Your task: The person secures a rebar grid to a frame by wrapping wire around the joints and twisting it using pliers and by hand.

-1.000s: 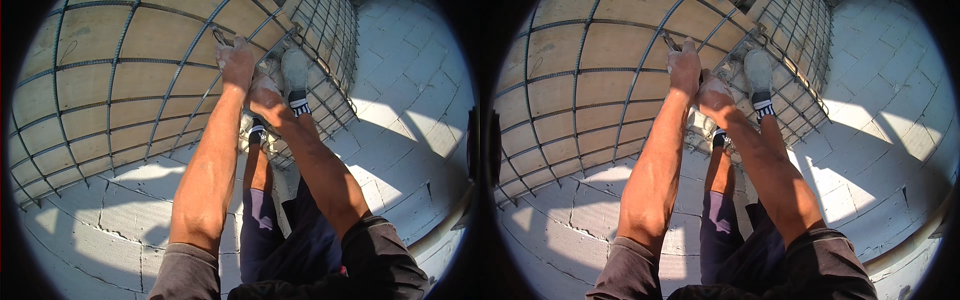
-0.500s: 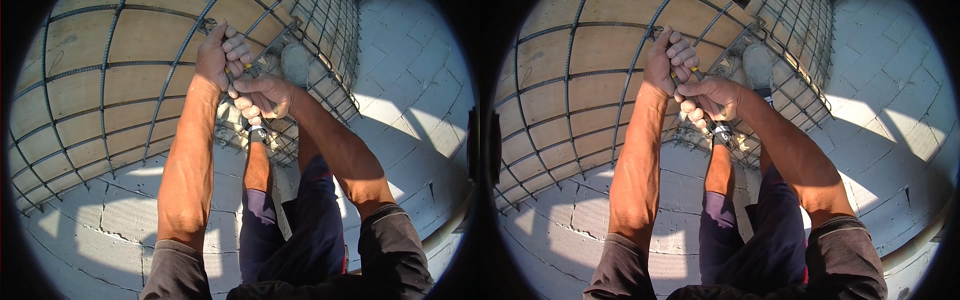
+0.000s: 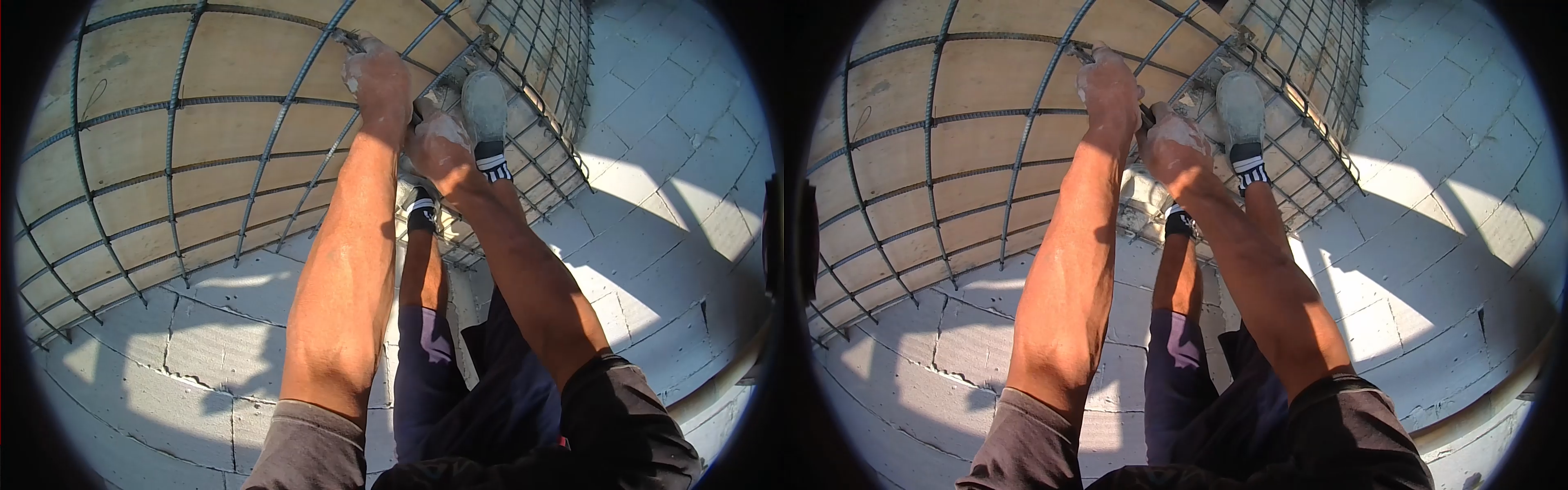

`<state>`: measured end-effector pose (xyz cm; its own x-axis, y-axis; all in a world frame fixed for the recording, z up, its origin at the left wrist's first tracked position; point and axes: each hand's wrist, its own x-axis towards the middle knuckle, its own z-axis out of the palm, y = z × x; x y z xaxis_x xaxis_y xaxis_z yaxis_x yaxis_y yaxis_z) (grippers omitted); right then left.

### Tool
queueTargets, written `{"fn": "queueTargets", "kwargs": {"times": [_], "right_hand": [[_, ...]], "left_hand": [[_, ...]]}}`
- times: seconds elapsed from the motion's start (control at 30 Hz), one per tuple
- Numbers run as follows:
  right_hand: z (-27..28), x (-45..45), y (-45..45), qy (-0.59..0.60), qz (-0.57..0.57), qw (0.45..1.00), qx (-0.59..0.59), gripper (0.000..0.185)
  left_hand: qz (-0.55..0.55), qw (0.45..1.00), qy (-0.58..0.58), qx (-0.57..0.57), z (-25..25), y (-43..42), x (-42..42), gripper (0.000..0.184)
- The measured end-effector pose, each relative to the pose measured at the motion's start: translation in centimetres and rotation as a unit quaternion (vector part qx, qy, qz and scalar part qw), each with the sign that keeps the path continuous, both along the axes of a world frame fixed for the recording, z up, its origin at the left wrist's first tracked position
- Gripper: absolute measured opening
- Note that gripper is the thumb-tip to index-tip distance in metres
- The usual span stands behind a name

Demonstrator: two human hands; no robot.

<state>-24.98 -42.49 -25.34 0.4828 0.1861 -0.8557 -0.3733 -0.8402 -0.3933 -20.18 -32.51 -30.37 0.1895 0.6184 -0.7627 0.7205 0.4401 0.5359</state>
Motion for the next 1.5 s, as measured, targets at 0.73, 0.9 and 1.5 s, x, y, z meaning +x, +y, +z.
{"fn": "queueTargets", "kwargs": {"times": [0.73, 0.9, 1.5], "right_hand": [[-1.6, -1.5, -1.6, -0.045, 0.022, 0.994, 0.098, 0.043], [0.3, 1.8, -1.0, 0.273, -0.103, 0.932, 0.216, 0.024], [-0.8, -2.1, -6.6, 0.52, -0.361, 0.732, 0.254, 0.069]], "left_hand": [[-0.269, 0.932, -0.063, 0.235, -5.2, 0.1, -3.8, 0.035], [-0.177, 0.975, 0.035, 0.127, 4.6, 0.8, -1.6, 0.039], [-0.453, 0.874, -0.08, 0.158, 5.8, -2.2, -12.2, 0.03]]}}
